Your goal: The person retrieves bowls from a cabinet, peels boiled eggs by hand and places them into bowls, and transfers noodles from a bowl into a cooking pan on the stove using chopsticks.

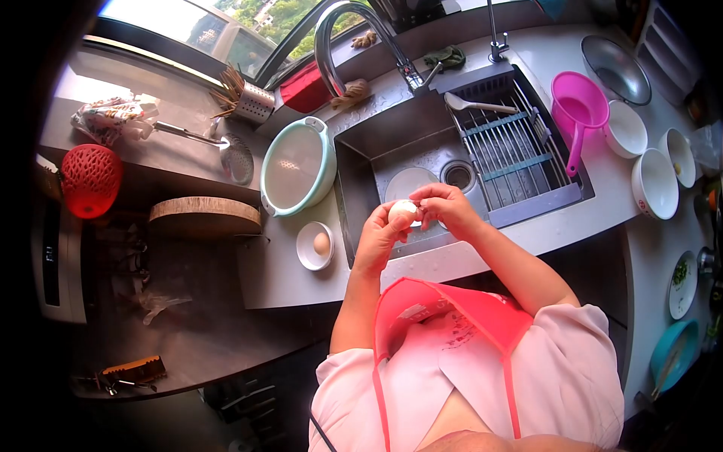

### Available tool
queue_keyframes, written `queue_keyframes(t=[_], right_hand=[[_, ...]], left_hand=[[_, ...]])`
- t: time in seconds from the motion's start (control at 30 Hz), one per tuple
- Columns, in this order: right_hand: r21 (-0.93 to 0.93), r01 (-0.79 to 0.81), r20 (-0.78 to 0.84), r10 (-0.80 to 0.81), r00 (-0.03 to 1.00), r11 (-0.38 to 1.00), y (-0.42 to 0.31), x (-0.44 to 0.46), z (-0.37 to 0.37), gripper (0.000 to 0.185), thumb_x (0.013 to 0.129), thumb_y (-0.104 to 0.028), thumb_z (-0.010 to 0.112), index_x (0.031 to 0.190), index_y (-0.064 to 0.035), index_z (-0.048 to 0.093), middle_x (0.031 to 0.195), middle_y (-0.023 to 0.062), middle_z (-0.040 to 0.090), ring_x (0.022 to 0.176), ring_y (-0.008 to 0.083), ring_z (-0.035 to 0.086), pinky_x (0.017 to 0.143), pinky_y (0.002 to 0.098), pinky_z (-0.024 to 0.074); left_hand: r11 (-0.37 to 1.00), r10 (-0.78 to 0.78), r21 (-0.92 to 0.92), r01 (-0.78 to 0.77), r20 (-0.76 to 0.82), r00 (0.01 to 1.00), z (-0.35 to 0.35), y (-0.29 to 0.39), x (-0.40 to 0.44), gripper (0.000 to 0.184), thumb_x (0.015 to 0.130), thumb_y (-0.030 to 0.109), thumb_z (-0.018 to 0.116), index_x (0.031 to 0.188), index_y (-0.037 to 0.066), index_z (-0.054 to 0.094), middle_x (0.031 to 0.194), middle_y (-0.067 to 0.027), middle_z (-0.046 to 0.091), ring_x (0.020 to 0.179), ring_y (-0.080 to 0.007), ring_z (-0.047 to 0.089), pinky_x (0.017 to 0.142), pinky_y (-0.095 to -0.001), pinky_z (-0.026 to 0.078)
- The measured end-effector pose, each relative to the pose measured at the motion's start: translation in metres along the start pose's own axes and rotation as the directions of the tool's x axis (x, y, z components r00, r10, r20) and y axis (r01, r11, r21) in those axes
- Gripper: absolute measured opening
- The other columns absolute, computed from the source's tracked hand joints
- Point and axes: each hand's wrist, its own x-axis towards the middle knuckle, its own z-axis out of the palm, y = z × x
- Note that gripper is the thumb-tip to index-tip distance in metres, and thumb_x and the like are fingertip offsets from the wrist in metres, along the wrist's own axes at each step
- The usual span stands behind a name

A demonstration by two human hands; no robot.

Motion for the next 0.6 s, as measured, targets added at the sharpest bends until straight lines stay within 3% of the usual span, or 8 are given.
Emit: queue_keyframes(t=[0.17,0.6], right_hand=[[-0.231,0.078,0.072,-0.062,0.995,0.97,-0.0043,-0.0007,0.0072,0.019,0.085,-0.012,0.055,0.096,0.0019,0.059,0.082,0.0085,0.061,0.065,0.0108,0.059,0.056,0.0234,0.0506],[-0.145,-0.003,0.007,0.004,1.0,0.989,-0.0036,-0.0016,0.0058,0.022,0.086,-0.016,0.056,0.096,0.0034,0.059,0.08,0.0093,0.061,0.064,0.0115,0.059,0.053,0.0232,0.0511]], left_hand=[[0.997,0.053,0.059,-0.051,-0.038,0.998,0.0009,-0.0032,0.0019,0.046,0.074,0.022,0.071,0.108,0.001,0.049,0.092,-0.0065,0.06,0.074,-0.0104,0.056,0.061,-0.0209,0.043],[0.996,0.046,0.077,-0.044,-0.022,0.999,-0.0021,-0.006,0.0014,0.045,0.076,0.022,0.07,0.11,0.0,0.05,0.092,-0.0068,0.06,0.076,-0.0115,0.057,0.061,-0.0212,0.044]])
